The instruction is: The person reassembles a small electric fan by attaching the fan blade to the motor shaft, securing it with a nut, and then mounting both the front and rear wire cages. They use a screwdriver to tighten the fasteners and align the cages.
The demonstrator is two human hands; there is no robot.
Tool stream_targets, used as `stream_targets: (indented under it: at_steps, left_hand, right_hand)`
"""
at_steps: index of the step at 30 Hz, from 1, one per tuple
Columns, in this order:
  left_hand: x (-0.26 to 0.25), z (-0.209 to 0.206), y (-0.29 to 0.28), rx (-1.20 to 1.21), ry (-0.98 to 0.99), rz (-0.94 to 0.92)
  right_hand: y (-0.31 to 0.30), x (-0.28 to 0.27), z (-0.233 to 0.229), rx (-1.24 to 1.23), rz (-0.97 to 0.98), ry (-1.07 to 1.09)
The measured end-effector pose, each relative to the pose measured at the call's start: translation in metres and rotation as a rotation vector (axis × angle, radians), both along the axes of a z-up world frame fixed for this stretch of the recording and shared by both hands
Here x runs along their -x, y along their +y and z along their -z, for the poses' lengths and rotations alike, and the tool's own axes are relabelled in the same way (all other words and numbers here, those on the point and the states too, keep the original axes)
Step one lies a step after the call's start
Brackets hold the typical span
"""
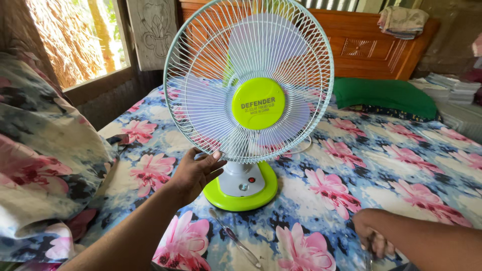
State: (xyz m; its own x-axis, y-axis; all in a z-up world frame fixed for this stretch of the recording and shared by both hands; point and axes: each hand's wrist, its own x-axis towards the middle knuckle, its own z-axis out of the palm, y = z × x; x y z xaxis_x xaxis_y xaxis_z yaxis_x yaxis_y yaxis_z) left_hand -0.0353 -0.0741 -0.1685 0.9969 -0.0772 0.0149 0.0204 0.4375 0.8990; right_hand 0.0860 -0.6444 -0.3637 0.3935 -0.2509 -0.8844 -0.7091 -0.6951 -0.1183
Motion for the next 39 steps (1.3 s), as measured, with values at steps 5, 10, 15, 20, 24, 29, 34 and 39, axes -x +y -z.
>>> stream_targets:
  at_steps: [5, 10, 15, 20, 24, 29, 34, 39]
  left_hand:
    - [0.004, -0.003, 0.006, -0.027, 0.009, -0.012]
    - [0.008, -0.014, 0.011, -0.073, 0.0, -0.019]
    - [0.016, -0.033, 0.01, -0.161, 0.031, -0.058]
    - [0.027, -0.053, 0.009, -0.218, 0.02, -0.109]
    - [0.032, -0.066, 0.009, -0.243, 0.007, -0.143]
    - [0.034, -0.087, 0.015, -0.326, -0.016, -0.24]
    - [0.033, -0.122, 0.022, -0.4, -0.215, -0.502]
    - [0.006, -0.198, 0.01, -0.707, -0.674, -1.05]
  right_hand:
    - [0.011, 0.002, 0.007, -0.007, 0.029, 0.043]
    - [0.021, 0.003, -0.003, -0.106, 0.073, -0.016]
    - [0.036, 0.012, -0.006, -0.075, 0.099, -0.214]
    - [0.051, 0.029, -0.012, -0.097, 0.063, -0.359]
    - [0.061, 0.035, -0.012, -0.127, 0.032, -0.422]
    - [0.066, 0.029, -0.017, -0.142, 0.006, -0.619]
    - [0.087, 0.031, -0.097, 0.079, 0.129, -1.194]
    - [0.134, 0.046, -0.292, -0.464, 0.274, -1.687]
